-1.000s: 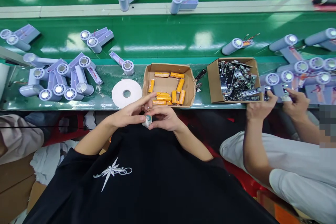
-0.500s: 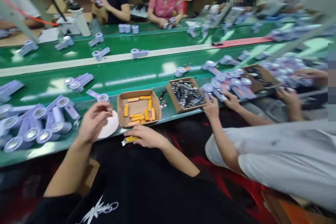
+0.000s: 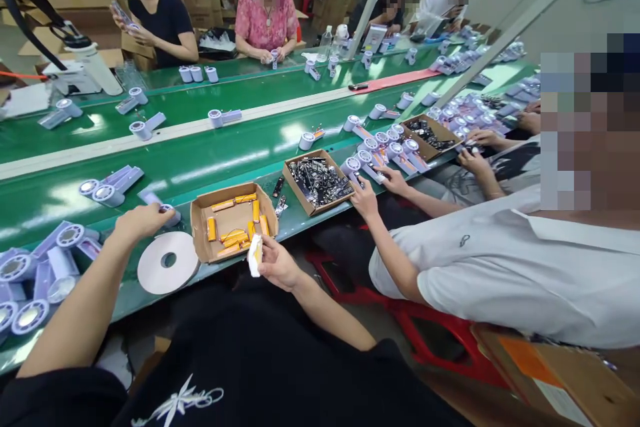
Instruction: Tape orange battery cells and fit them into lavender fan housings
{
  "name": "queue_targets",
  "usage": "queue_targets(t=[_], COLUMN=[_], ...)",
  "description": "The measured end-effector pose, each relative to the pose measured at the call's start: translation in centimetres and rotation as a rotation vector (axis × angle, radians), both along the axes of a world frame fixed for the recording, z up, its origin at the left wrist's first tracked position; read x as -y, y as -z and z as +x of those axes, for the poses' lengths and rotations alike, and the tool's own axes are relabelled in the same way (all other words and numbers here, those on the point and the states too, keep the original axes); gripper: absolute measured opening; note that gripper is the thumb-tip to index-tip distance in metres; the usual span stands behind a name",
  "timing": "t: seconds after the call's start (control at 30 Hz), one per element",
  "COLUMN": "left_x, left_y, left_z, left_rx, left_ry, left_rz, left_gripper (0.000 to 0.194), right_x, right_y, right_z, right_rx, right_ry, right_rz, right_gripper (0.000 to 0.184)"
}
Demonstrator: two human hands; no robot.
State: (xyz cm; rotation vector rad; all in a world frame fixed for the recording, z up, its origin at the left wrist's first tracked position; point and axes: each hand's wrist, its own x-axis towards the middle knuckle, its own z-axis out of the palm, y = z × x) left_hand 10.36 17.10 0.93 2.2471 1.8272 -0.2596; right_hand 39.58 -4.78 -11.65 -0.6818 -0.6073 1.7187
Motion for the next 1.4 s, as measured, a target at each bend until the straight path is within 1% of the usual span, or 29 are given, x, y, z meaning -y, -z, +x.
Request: queue_targets(t=[0.07,0.13,0.23,0.3,0.33,0.4,0.47,0.53,0.6,0.67,0.73,0.83,0.9,0.97,1.1,1.17,1.23,1.3,1.4], left_x=[-0.4,-1.0,-2.4,-3.7,-4.7,-7.4,-11.0,-14.2,-16.0,-16.5,-16.3,-16.1,-16.4,-16.8,-17.9,-18.2,-18.2,-18.0,-17.8], left_y=[0.4,1.0,1.5,1.2,1.0,1.0,1.7,2.8,3.7,4.0,4.1,4.5,5.0,5.4,5.1,4.9,4.9,5.1,5.4], left_z=[1.0,2.0,2.7,2.5,2.2,1.4,0.9,0.7,1.0,1.2,1.5,1.6,1.6,1.5,1.4,1.4,1.5,1.6,2.1], left_rx=[-0.073,-0.156,-0.213,-0.215,-0.212,-0.202,-0.19,-0.176,-0.157,-0.143,-0.133,-0.095,-0.052,-0.006,0.082,0.127,0.165,0.193,0.224], left_ry=[0.0,0.004,0.083,0.157,0.209,0.331,0.44,0.473,0.444,0.424,0.423,0.424,0.421,0.416,0.424,0.41,0.374,0.339,0.306], left_rz=[-0.078,-0.117,-0.129,-0.106,-0.077,0.001,0.05,0.045,0.03,0.035,0.022,-0.03,-0.032,-0.035,-0.093,-0.082,-0.047,-0.023,-0.018], left_gripper=[0.06,0.06,0.051,0.046,0.045,0.042,0.037,0.032,0.032,0.034,0.035,0.033,0.037,0.035,0.021,0.022,0.028,0.032,0.031], right_x=[-0.7,-2.0,-4.7,-6.9,-8.0,-10.7,-13.7,-16.8,-19.6,-22.1,-24.6,-28.3,-30.6,-32.2,-33.8,-34.2,-34.4,-34.5,-34.2], right_y=[-0.4,-1.0,-2.3,-3.6,-4.3,-5.5,-6.4,-6.9,-7.1,-7.3,-7.4,-7.3,-6.9,-6.3,-4.8,-4.2,-3.9,-3.7,-3.9], right_z=[0.0,-0.1,-0.2,-0.5,-0.7,-1.0,-1.2,-1.4,-1.6,-1.8,-2.0,-2.2,-2.5,-3.0,-3.9,-4.2,-4.4,-4.4,-4.6], right_rx=[0.047,0.139,0.261,0.291,0.301,0.335,0.401,0.496,0.595,0.682,0.756,0.868,0.936,1.001,1.152,1.25,1.365,1.479,1.653], right_ry=[0.117,0.279,0.509,0.592,0.601,0.573,0.528,0.479,0.399,0.293,0.226,0.206,0.193,0.165,0.079,0.039,-0.001,-0.046,-0.123], right_rz=[0.005,0.012,0.047,0.065,0.078,0.119,0.175,0.224,0.276,0.34,0.405,0.489,0.54,0.578,0.627,0.647,0.663,0.687,0.744], right_gripper=[0.102,0.096,0.083,0.075,0.073,0.07,0.07,0.07,0.069,0.067,0.062,0.055,0.053,0.051,0.047,0.045,0.043,0.044,0.044])
